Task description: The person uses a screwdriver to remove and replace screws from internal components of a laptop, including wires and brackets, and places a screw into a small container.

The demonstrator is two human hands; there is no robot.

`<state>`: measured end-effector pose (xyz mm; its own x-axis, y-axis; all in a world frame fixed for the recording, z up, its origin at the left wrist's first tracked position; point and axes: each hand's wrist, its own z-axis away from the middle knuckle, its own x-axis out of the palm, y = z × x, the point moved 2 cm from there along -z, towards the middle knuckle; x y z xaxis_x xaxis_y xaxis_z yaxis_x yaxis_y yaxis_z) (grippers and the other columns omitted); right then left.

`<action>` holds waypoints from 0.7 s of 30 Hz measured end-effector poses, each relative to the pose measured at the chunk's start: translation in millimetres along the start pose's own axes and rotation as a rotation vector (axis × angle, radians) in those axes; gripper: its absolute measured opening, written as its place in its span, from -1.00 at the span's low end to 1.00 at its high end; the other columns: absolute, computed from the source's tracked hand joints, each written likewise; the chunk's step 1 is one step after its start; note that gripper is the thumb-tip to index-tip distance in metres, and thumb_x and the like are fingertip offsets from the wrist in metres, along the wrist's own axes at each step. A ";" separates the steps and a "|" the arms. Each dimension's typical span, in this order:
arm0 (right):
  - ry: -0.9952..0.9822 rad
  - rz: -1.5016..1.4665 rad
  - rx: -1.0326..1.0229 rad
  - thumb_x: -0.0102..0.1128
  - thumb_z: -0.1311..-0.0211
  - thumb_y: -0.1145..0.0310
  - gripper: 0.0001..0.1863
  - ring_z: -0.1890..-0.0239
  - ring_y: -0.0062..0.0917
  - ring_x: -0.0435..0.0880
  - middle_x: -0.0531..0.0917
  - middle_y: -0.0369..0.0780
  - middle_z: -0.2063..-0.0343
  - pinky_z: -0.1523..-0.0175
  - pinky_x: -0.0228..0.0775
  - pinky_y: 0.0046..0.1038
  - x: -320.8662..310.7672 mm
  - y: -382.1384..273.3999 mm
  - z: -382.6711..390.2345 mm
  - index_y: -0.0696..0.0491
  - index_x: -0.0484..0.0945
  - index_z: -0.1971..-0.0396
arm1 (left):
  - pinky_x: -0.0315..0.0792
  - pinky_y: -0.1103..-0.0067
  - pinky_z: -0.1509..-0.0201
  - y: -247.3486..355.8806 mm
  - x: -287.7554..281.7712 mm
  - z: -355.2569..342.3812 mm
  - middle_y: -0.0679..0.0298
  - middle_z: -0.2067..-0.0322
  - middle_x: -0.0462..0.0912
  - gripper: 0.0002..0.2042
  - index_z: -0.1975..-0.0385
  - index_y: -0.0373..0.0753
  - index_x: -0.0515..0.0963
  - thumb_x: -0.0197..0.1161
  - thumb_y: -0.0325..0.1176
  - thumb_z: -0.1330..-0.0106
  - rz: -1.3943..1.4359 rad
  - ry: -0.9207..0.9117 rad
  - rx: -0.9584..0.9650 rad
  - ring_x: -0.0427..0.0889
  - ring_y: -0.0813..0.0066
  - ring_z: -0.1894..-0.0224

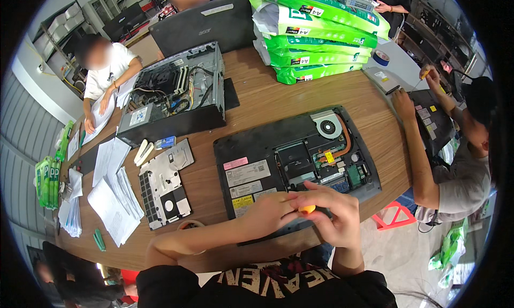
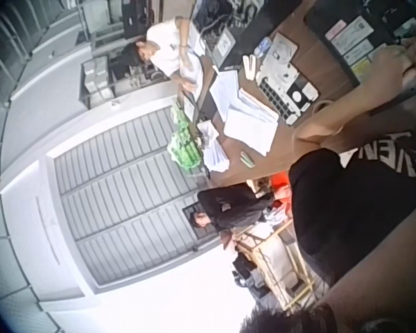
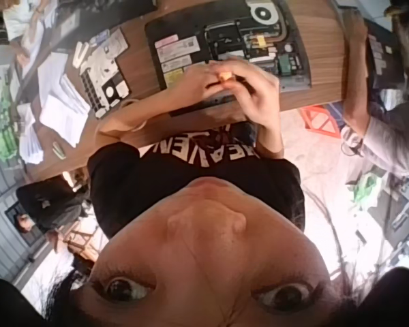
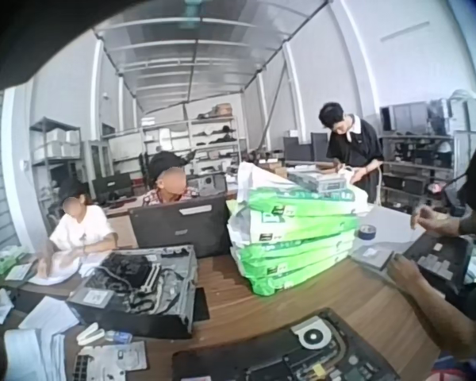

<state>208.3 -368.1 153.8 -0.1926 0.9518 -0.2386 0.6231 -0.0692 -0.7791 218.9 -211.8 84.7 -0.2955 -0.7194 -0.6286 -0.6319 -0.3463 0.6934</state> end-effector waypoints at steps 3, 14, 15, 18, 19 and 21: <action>-0.046 0.006 0.049 0.12 -0.13 0.55 -0.84 0.15 -0.22 0.68 0.69 -0.07 0.36 -0.22 0.27 -0.13 -9.5 2.9 1.7 0.14 0.56 0.26 | 0.46 0.33 0.30 0.4 2.8 3.5 0.10 0.42 0.59 -0.86 0.29 -0.25 0.55 0.21 -0.36 -0.20 -0.014 0.015 0.022 0.59 0.08 0.39; 0.246 -0.297 -0.016 0.41 0.03 0.47 -0.60 0.10 -0.25 0.64 0.60 0.04 0.17 -0.13 0.33 -0.14 7.3 20.7 20.5 0.11 0.34 0.26 | 0.44 0.37 0.34 -0.3 4.1 -5.6 0.15 0.49 0.60 -0.83 0.28 -0.21 0.60 0.20 -0.37 -0.16 -0.013 -0.079 0.002 0.60 0.15 0.41; 0.360 -0.320 0.015 0.44 0.10 0.52 -0.62 0.14 -0.28 0.65 0.61 0.04 0.19 -0.02 0.48 -0.22 9.7 20.6 20.0 0.14 0.42 0.30 | 0.44 0.37 0.34 -0.5 1.5 -4.0 0.15 0.49 0.60 -0.83 0.28 -0.21 0.60 0.20 -0.37 -0.16 -0.022 -0.065 -0.019 0.60 0.15 0.41; 0.383 0.055 -0.106 0.46 0.17 0.55 -0.68 0.38 -0.45 0.59 0.56 -0.12 0.32 0.27 0.47 -0.51 7.1 17.0 13.4 0.16 0.58 0.33 | 0.44 0.36 0.33 0.7 -4.2 -0.7 0.14 0.53 0.60 -0.86 0.39 -0.22 0.63 0.23 -0.32 -0.15 0.063 -0.004 -0.055 0.60 0.16 0.42; 0.349 0.058 -0.092 0.46 0.17 0.53 -0.67 0.39 -0.46 0.58 0.56 -0.13 0.34 0.28 0.46 -0.52 6.4 17.5 13.6 0.17 0.59 0.30 | 0.44 0.36 0.33 -1.2 -4.0 0.7 0.14 0.53 0.60 -0.86 0.39 -0.22 0.63 0.23 -0.32 -0.15 0.044 0.036 -0.096 0.60 0.16 0.42; 0.291 0.039 -0.047 0.44 0.13 0.48 -0.65 0.37 -0.43 0.59 0.57 -0.13 0.37 0.26 0.46 -0.51 3.7 18.7 19.3 0.19 0.60 0.26 | 0.44 0.34 0.32 -4.3 -0.7 4.9 0.14 0.51 0.61 -0.86 0.44 -0.24 0.61 0.24 -0.31 -0.14 0.049 0.037 -0.017 0.60 0.14 0.41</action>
<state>204.6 -371.7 127.2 0.0535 0.9948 -0.0862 0.6611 -0.1000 -0.7436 218.3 -206.9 80.4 -0.2990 -0.7573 -0.5806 -0.6052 -0.3199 0.7290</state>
